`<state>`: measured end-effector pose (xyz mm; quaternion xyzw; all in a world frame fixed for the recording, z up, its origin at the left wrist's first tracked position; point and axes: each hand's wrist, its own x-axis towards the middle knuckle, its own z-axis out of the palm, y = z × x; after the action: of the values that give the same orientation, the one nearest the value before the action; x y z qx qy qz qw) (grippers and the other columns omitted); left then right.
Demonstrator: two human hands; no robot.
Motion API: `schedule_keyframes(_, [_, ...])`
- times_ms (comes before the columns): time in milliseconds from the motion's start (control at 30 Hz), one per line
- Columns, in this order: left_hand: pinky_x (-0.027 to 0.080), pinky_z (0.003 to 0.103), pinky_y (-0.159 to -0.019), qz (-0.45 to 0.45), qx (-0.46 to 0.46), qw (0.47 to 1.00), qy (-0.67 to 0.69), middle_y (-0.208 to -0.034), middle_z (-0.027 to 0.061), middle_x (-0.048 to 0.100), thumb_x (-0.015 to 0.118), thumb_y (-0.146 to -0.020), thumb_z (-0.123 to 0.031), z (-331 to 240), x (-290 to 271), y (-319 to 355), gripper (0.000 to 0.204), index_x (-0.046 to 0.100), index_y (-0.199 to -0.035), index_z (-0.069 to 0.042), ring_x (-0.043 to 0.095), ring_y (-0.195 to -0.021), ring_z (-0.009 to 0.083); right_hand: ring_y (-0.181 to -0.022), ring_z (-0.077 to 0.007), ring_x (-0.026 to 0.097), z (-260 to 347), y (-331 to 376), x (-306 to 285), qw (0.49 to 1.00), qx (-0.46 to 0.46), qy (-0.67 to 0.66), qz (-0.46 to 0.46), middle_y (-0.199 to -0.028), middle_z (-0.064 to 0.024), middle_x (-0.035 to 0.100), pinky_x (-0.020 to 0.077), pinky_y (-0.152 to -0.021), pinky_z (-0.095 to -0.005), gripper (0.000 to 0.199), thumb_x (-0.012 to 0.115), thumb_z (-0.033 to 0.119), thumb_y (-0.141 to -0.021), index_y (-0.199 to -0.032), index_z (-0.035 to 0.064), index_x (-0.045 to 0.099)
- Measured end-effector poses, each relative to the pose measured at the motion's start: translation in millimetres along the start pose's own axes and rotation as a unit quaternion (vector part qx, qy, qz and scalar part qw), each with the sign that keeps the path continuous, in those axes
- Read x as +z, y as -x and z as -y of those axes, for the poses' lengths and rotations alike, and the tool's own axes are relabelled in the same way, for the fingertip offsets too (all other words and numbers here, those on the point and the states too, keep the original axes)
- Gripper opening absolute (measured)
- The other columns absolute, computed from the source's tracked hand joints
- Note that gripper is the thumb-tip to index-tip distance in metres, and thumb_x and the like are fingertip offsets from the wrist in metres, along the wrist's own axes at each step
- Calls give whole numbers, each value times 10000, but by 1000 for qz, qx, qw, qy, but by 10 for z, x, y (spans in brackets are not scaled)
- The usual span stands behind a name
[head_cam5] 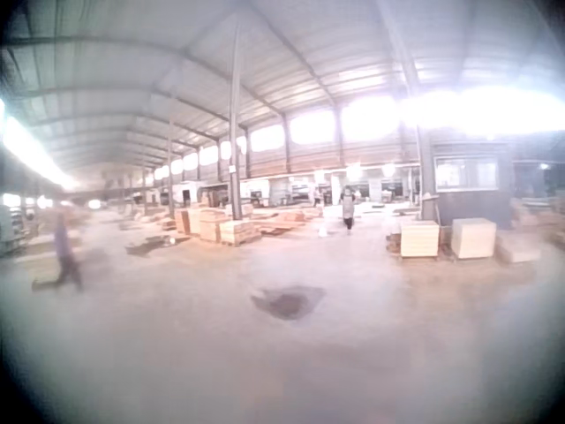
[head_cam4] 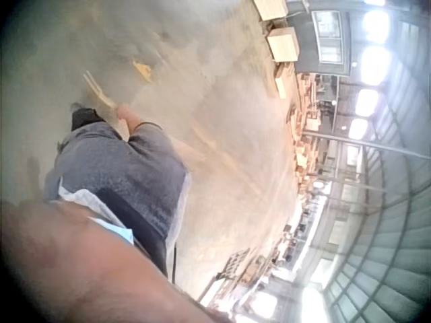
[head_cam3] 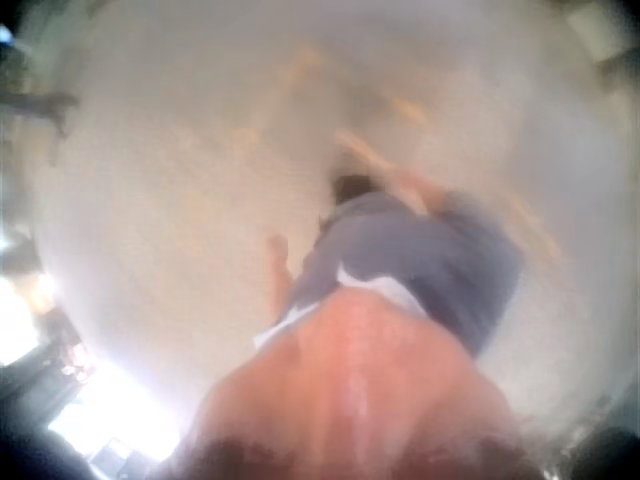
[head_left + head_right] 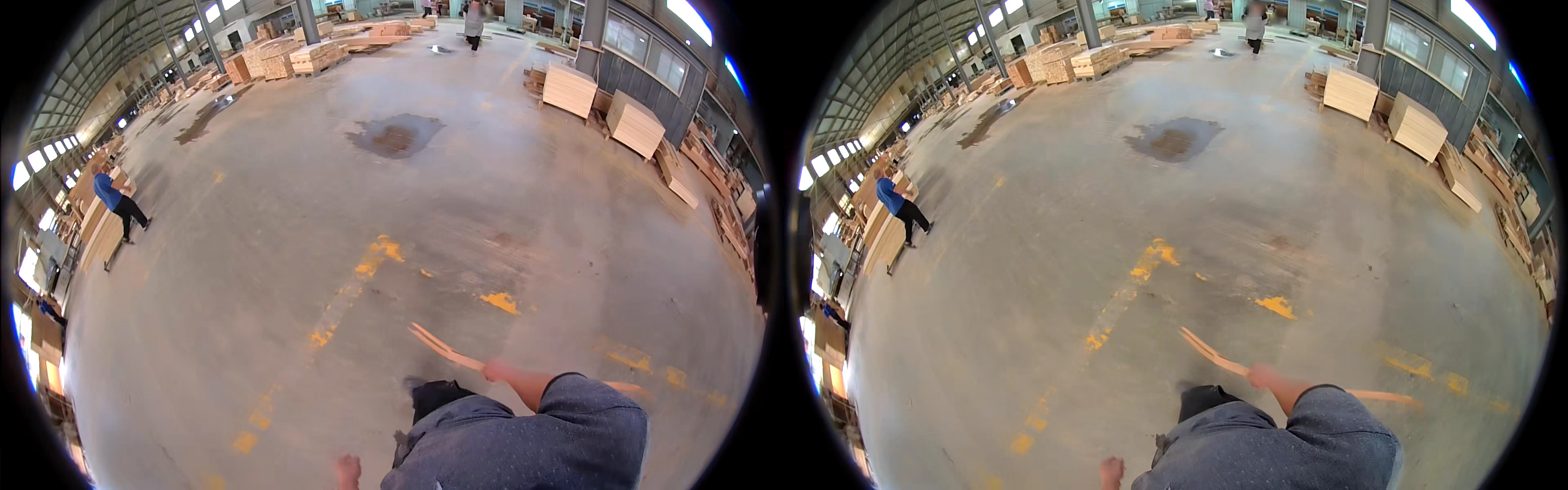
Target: The person walks through a workshop and selects thin wooden strips from a large bin. They then move to a workbench and insert the strips into the grooves of a curved wooden component, pressing them in by hand to assemble the piece.
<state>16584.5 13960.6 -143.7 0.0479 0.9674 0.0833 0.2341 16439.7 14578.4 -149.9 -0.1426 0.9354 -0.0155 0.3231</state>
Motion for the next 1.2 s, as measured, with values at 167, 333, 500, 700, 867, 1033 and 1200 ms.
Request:
schedule_keyframes(167, [539,388,-713,108,-358,821,431,-833,137,690,686,-821,-151,182,-519,-410,297,667,-1077,0,675,-830,268,-683,-291,693,989,-1530,-2255,968,78,-238,-12,-735,-109,702,543,-654,-447,222,552,239,-852,-896,105,724])
schedule_keyframes(333, [523,357,-678,111,-370,787,480,-799,110,672,658,-831,-136,872,-1079,-1569,261,664,-1052,2,656,-791,226,-665,-266,693,1683,-3268,-3694,964,20,-257,-73,-754,-87,715,550,-646,-418,198,556,225,-841,-890,134,725])
schedule_keyframes(500, [508,326,-643,77,-339,805,480,-766,82,653,631,-840,-121,2062,-2093,-2988,227,660,-1027,5,637,-753,184,-788,-334,692,2182,-4355,-4265,983,20,-182,-21,-864,-142,718,554,-722,-458,209,573,209,-826,-915,105,731])
schedule_keyframes(700, [489,289,-602,-28,-260,850,457,-726,49,630,598,-852,-103,3549,-4002,-4876,192,656,-996,8,614,-706,134,-884,-379,680,2439,-5274,-4880,972,111,-207,-15,-921,-169,717,546,-778,-489,229,606,237,-824,-941,91,737])
schedule_keyframes(867, [476,288,-559,-190,-178,792,552,-750,47,635,603,-859,-114,4576,-4964,-6810,207,643,-1011,21,595,-671,122,-877,-355,689,2324,-6567,-4873,981,110,-149,57,-903,-150,723,553,-758,-470,233,631,262,-811,-935,102,746])
schedule_keyframes(1033, [486,306,-551,-27,-297,794,529,-760,50,641,626,-887,-155,5456,-5253,-7534,174,649,-952,5,589,-663,128,-859,-333,697,2942,-8171,-5895,973,124,-173,89,-881,-142,721,554,-733,-462,237,609,266,-826,-943,110,744])
schedule_keyframes(1200, [488,310,-551,85,-362,765,526,-752,52,640,627,-887,-154,5949,-5663,-8150,170,650,-938,6,591,-663,130,-775,-336,694,3947,-9962,-7908,967,120,-225,-21,-791,-132,711,545,-701,-465,232,591,276,-846,-927,111,733])
